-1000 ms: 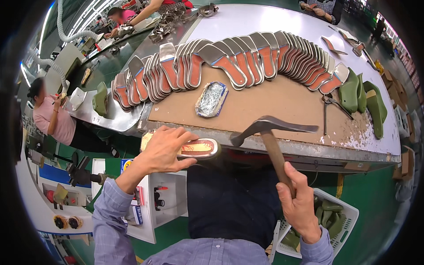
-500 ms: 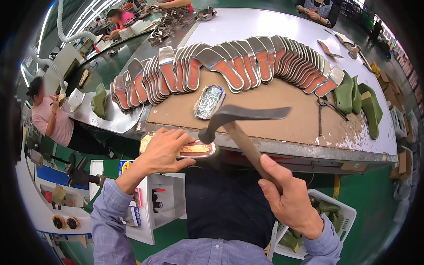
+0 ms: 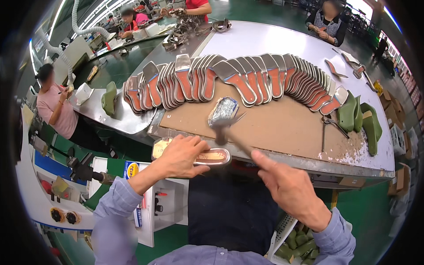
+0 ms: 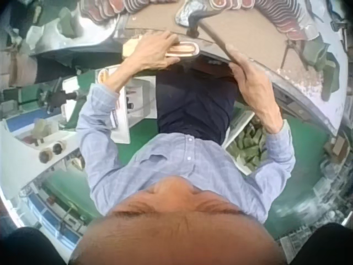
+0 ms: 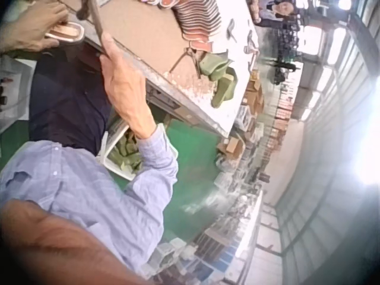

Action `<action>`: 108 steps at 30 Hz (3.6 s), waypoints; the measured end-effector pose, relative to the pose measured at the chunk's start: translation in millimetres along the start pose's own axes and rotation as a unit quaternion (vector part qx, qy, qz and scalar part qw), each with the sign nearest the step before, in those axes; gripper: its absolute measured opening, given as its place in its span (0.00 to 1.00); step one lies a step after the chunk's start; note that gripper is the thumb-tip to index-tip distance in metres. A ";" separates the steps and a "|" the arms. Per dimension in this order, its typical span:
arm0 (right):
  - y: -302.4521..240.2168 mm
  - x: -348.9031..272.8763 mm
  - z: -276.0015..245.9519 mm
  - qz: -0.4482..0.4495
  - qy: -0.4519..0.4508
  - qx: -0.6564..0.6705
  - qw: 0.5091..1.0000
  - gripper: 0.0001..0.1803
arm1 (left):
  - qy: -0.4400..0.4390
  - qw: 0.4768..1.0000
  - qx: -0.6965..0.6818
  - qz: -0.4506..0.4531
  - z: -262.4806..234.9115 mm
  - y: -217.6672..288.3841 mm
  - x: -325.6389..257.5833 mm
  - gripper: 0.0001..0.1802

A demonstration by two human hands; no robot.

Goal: The person uses a hammer to attach a shoe sole to a green shoe upper on a factory workbench. They repeatedly pick up a sole, position it on the upper, and strike it with a hammer to secure it. The person also handles a basket of green shoe uppers, moving them from the floor to the table.

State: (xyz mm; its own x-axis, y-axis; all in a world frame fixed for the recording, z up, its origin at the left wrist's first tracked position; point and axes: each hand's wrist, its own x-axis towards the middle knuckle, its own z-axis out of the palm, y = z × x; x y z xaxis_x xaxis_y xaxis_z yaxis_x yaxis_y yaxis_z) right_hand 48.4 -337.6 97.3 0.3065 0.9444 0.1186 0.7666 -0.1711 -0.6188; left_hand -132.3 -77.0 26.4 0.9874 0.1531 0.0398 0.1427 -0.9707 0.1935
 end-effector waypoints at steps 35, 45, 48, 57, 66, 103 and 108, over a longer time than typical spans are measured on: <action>27.6 -52.1 91.5 0.099 0.157 0.280 0.942 0.28 | 0.018 1.000 -0.013 -0.019 -1.2 2.6 3.7 0.50; 40.5 -38.2 81.7 -0.028 0.140 -0.009 0.990 0.27 | -0.029 0.998 0.009 -0.053 -4.5 13.0 13.3 0.58; 64.5 -19.8 78.3 -0.052 0.199 -0.075 0.976 0.27 | -0.054 0.997 0.047 -0.038 -1.0 8.6 11.8 0.55; 215.8 -15.6 79.2 0.105 0.245 -0.357 0.895 0.22 | 0.121 0.991 -0.049 0.003 -76.8 -20.6 29.9 0.39; 195.7 -4.1 82.3 0.133 0.238 -0.289 0.918 0.20 | 0.599 0.552 -0.534 -0.226 -143.9 -233.2 -92.2 0.26; 176.2 3.5 51.6 0.094 0.290 -0.166 0.938 0.19 | 0.093 0.915 -0.008 -0.392 17.1 -396.2 46.9 0.35; 242.2 -39.0 -24.3 0.185 0.439 -0.228 0.849 0.25 | 0.098 0.921 0.035 -0.375 6.0 -399.1 58.2 0.24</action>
State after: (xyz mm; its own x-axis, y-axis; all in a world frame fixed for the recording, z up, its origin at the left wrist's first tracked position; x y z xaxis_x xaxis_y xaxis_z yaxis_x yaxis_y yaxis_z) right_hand 235.9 -422.7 -38.3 0.7231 0.2643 0.6382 0.6038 -0.6905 -0.3982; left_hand -131.3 318.2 -54.5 0.5781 0.8100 0.0982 0.7911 -0.5859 0.1758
